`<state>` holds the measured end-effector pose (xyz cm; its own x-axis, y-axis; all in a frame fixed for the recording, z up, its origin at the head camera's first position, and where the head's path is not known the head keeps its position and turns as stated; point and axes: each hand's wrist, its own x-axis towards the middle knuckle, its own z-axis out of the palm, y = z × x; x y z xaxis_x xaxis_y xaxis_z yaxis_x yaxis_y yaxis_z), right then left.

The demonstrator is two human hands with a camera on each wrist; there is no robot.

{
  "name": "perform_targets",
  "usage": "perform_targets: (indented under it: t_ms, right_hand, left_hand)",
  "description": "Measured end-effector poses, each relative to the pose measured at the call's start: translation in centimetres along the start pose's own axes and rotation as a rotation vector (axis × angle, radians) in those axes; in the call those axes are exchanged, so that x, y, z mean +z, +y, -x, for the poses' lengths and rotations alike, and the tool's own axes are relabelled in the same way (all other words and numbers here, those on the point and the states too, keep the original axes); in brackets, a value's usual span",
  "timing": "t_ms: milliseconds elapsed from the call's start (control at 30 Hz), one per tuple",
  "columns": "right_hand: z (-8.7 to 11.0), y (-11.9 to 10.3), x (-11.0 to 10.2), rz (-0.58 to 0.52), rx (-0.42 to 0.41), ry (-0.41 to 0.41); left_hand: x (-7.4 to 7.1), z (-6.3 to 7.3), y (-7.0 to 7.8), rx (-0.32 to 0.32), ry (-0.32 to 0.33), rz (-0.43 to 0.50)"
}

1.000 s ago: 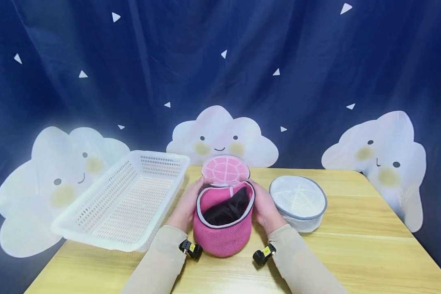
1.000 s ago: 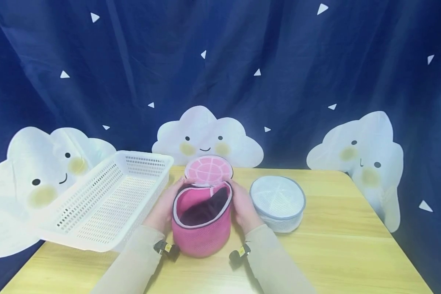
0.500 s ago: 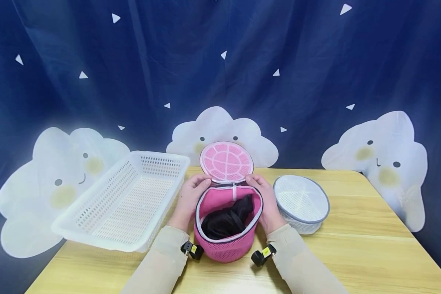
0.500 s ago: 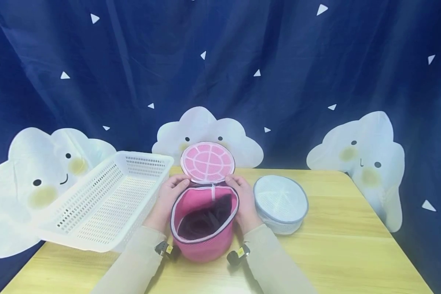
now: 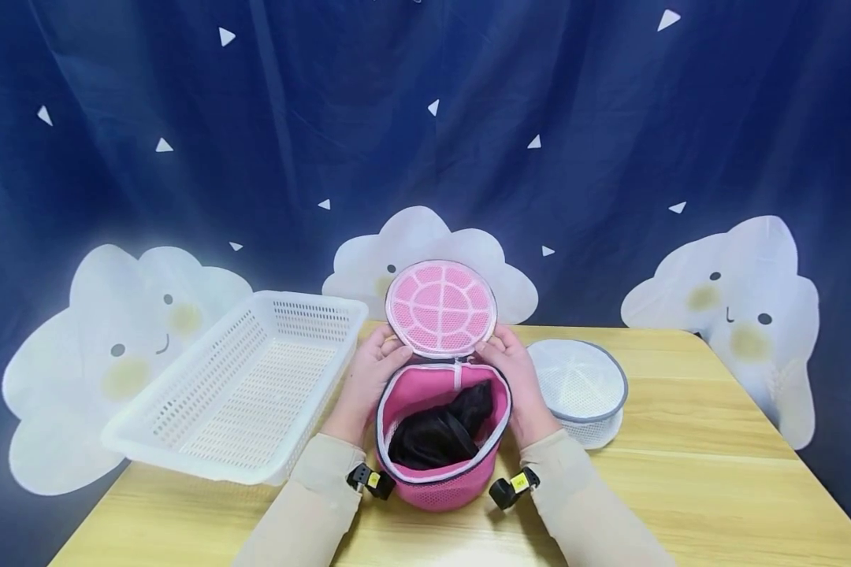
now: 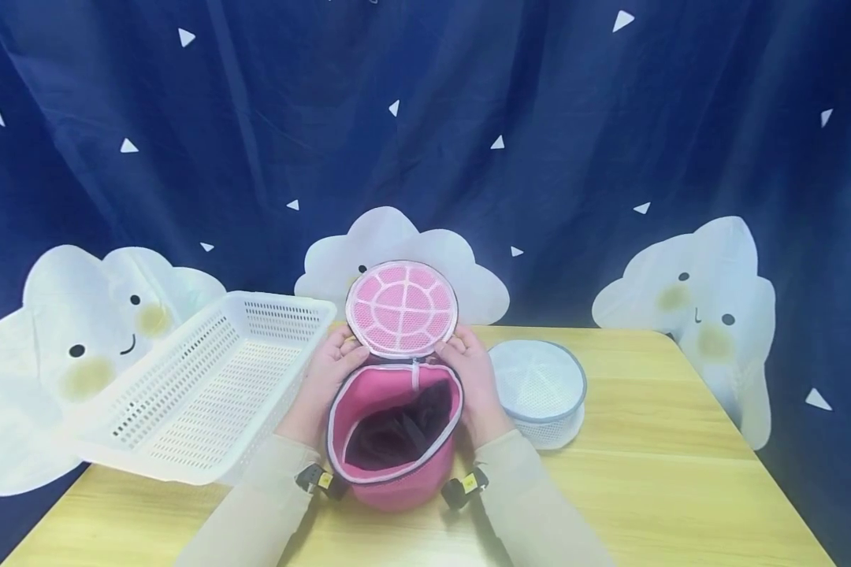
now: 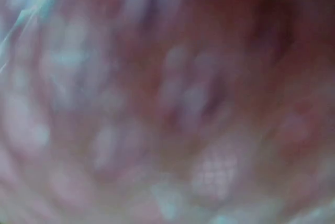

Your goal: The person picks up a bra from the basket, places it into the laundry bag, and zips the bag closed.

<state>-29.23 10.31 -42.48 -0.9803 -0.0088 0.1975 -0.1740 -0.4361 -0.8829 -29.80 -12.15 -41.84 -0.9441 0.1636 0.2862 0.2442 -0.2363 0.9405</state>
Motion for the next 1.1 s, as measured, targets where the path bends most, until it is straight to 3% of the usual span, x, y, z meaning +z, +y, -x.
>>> perform_targets:
  t_ms: [300, 500, 667, 933, 1100]
  right_hand:
    - [0.0, -0.6, -0.3, 0.016, 0.029, -0.013]
    - [-0.1, -0.6, -0.3, -0.052, 0.032, -0.103]
    - [-0.3, -0.5, -0.8, -0.040, 0.033, -0.174]
    - [-0.1, -0.7, -1.4, 0.020, 0.026, -0.146]
    - [0.1, -1.0, -1.2, -0.018, 0.046, -0.214]
  left_hand:
    - [0.0, -0.1, -0.3, 0.062, -0.002, -0.069]
    - [-0.2, -0.1, -0.5, 0.088, -0.017, -0.071]
    - [-0.2, -0.1, -0.5, 0.098, -0.027, -0.074]
    - [-0.2, 0.0, -0.2, 0.063, -0.012, -0.091]
    - [-0.3, 0.1, -0.3, 0.052, -0.031, -0.064]
